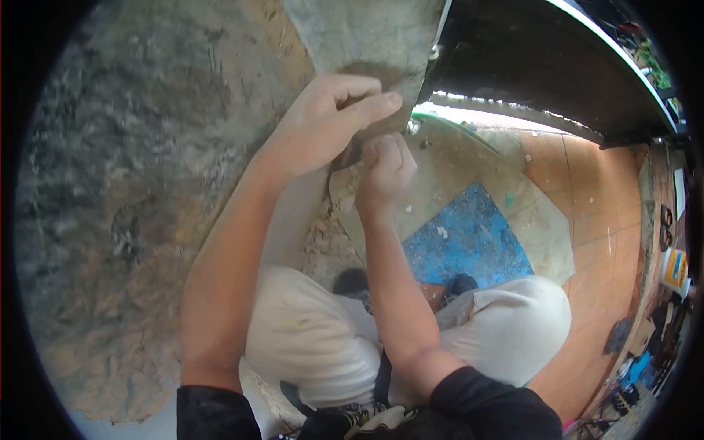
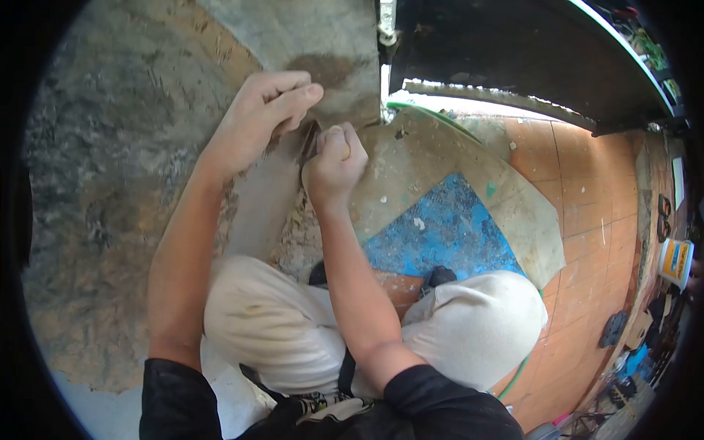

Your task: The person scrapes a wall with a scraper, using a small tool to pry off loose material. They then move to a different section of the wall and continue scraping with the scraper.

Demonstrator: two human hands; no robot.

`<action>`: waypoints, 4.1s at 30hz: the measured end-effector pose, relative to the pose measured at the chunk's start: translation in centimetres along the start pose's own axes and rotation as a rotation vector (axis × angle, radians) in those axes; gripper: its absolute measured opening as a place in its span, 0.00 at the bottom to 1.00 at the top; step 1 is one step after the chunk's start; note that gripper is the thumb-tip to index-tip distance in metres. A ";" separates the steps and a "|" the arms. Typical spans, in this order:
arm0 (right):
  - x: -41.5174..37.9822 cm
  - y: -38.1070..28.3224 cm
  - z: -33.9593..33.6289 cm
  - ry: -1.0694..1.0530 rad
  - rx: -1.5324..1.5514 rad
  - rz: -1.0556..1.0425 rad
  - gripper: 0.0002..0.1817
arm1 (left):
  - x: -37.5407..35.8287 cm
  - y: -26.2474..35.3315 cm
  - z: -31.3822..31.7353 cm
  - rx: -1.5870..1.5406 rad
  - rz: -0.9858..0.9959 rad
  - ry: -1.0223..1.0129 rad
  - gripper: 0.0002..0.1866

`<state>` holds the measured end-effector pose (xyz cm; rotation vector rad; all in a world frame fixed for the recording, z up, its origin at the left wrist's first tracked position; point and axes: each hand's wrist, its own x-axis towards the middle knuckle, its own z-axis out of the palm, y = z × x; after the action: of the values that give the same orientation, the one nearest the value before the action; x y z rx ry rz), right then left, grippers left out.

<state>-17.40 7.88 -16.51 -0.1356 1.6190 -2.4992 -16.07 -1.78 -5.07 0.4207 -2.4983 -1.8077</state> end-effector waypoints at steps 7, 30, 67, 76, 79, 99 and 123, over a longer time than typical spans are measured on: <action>0.2 0.0 1.3 0.046 0.163 0.019 0.14 | 0.1 0.5 -0.6 0.032 0.142 0.020 0.20; -3.8 3.9 -1.0 0.164 0.082 0.035 0.15 | -2.2 0.9 -0.3 0.015 0.106 0.024 0.21; -4.7 3.3 -9.0 0.442 0.406 0.830 0.20 | -0.7 -5.6 2.8 0.213 -0.513 -0.040 0.21; -10.6 5.3 -8.1 0.705 1.044 0.872 0.14 | -1.7 -8.8 5.3 0.540 -1.043 -0.313 0.34; -12.9 4.3 -5.9 0.552 1.146 1.033 0.13 | -1.9 -11.7 5.5 0.383 -0.887 -0.176 0.32; -9.1 5.0 -3.8 0.188 1.207 1.214 0.19 | 0.0 -15.6 7.0 1.155 -0.454 -0.108 0.15; -6.8 3.6 -3.8 0.215 0.785 1.367 0.10 | 1.1 -16.9 7.1 1.135 -0.414 -0.158 0.14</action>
<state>-11.07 11.09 -21.26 0.9760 0.2864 -1.7427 -15.04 -0.34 -23.39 0.8593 -3.5000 -0.2280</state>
